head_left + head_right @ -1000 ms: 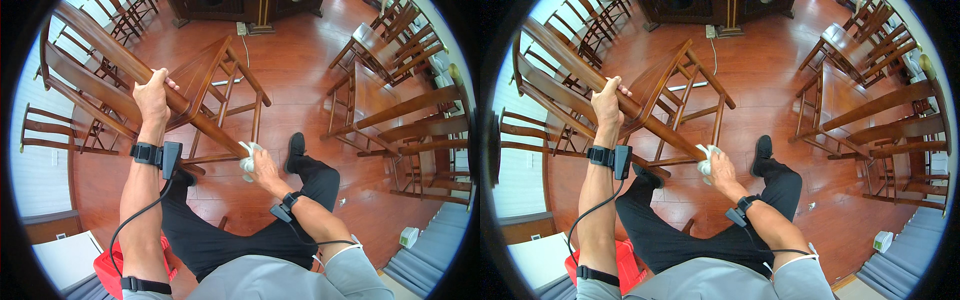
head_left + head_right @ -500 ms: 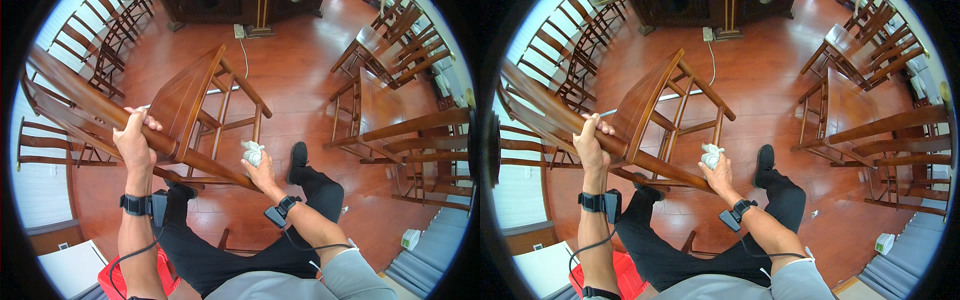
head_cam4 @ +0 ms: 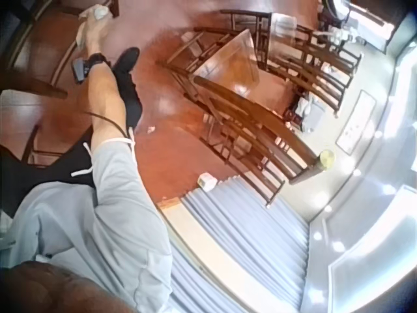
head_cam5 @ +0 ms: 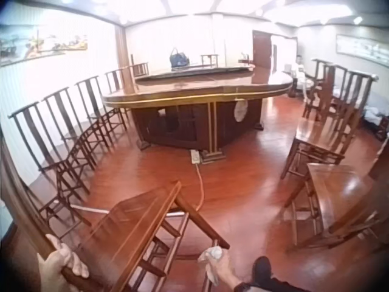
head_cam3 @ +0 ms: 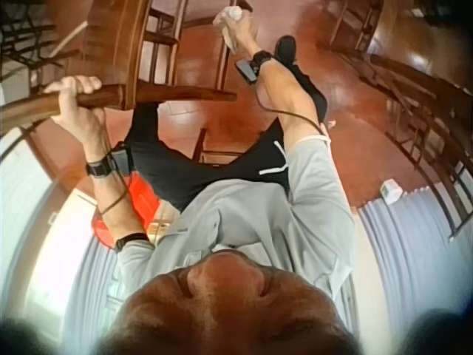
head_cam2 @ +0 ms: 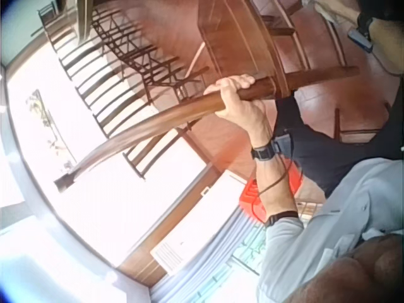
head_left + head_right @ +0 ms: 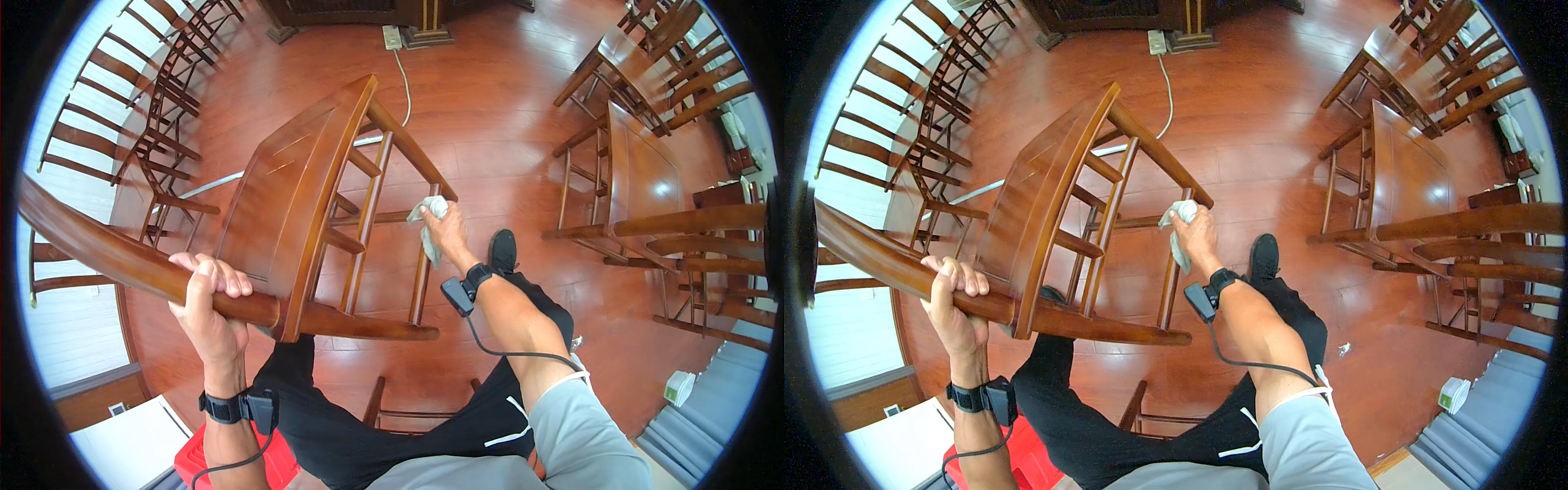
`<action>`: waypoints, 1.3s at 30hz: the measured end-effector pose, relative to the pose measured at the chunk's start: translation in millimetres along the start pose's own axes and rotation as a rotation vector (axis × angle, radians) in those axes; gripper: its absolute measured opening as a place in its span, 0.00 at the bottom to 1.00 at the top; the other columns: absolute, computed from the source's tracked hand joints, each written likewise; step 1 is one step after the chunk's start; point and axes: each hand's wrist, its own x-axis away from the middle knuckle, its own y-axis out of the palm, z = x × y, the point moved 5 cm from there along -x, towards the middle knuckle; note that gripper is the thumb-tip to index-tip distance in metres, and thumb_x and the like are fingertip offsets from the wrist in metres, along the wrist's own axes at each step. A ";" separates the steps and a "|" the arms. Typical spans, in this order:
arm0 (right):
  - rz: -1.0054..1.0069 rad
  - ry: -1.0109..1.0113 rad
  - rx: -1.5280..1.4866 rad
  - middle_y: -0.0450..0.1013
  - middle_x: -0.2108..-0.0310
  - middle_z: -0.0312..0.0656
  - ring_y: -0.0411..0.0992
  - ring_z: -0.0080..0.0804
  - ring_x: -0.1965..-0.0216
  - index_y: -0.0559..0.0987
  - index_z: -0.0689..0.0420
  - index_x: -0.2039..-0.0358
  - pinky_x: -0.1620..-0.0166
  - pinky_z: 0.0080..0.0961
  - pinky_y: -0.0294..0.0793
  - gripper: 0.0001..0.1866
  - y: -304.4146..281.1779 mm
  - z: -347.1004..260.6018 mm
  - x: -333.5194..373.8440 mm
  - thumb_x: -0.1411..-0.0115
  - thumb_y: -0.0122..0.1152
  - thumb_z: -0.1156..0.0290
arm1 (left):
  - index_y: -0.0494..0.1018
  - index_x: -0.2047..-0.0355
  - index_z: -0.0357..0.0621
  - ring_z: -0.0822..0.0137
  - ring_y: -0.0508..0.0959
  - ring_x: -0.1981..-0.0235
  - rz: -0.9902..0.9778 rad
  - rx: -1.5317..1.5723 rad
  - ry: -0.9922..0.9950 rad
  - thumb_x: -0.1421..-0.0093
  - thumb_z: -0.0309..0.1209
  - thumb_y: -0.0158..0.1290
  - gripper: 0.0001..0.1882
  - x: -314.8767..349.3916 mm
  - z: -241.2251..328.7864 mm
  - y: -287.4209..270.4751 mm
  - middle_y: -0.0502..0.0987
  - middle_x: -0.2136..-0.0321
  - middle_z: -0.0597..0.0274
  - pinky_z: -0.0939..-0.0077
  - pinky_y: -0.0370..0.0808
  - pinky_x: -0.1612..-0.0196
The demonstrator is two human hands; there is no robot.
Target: Cleaning wooden chairs using a cloth.
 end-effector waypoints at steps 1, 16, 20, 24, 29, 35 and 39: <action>0.068 -0.035 0.079 0.80 0.61 0.59 0.79 0.55 0.57 0.78 0.65 0.56 0.54 0.46 0.77 0.29 -3.9 2.5 -14.6 0.45 0.71 0.51 | 0.63 0.61 0.46 0.70 0.70 0.78 -0.009 0.011 -0.006 0.35 0.22 0.49 0.07 -0.6 -2.4 0.2 0.65 0.77 0.65 0.70 0.74 0.70; 0.062 -0.688 -0.106 0.79 0.65 0.46 0.76 0.43 0.58 0.84 0.54 0.60 0.55 0.40 0.74 0.22 -57.7 -179.9 -83.6 0.46 0.72 0.50 | 0.63 0.61 0.48 0.72 0.69 0.78 0.000 -0.008 -0.027 0.36 0.25 0.51 0.08 -21.2 1.4 -22.7 0.65 0.77 0.66 0.72 0.74 0.71; 0.045 -0.701 -0.452 0.75 0.54 0.49 0.74 0.46 0.52 0.83 0.55 0.56 0.47 0.39 0.72 0.20 -24.3 -213.8 -79.6 0.43 0.70 0.54 | 0.62 0.62 0.49 0.71 0.69 0.80 -0.023 -0.002 -0.035 0.36 0.24 0.51 0.09 -18.5 -0.8 -24.2 0.64 0.78 0.68 0.73 0.75 0.73; 0.101 -0.729 -0.448 0.73 0.50 0.51 0.73 0.48 0.48 0.79 0.57 0.50 0.44 0.40 0.72 0.27 -4.9 -175.3 -81.1 0.42 0.71 0.52 | 0.62 0.62 0.48 0.71 0.69 0.80 -0.028 -0.009 -0.026 0.36 0.24 0.51 0.08 -19.0 -1.6 -11.7 0.64 0.78 0.67 0.73 0.75 0.73; 0.004 -0.527 -0.599 0.77 0.55 0.54 0.75 0.51 0.52 0.78 0.58 0.50 0.48 0.40 0.73 0.26 1.0 -141.5 -94.5 0.41 0.68 0.53 | 0.62 0.61 0.48 0.70 0.70 0.79 -0.045 -0.006 -0.025 0.37 0.24 0.50 0.09 -17.1 1.3 -6.6 0.64 0.77 0.66 0.71 0.75 0.73; 0.037 -0.401 0.135 0.79 0.59 0.55 0.76 0.56 0.54 0.81 0.58 0.52 0.50 0.43 0.75 0.26 -23.7 -18.4 -83.2 0.42 0.68 0.50 | 0.62 0.61 0.48 0.70 0.70 0.80 -0.011 0.008 -0.027 0.38 0.24 0.51 0.10 -20.1 -3.2 6.6 0.65 0.78 0.66 0.70 0.75 0.74; -0.199 -0.057 0.362 0.81 0.62 0.56 0.79 0.55 0.58 0.83 0.61 0.56 0.54 0.44 0.77 0.27 -34.5 3.1 -108.6 0.44 0.69 0.50 | 0.62 0.61 0.48 0.70 0.70 0.81 -0.044 0.009 -0.015 0.38 0.24 0.52 0.10 -20.0 -2.4 3.0 0.65 0.78 0.66 0.70 0.75 0.74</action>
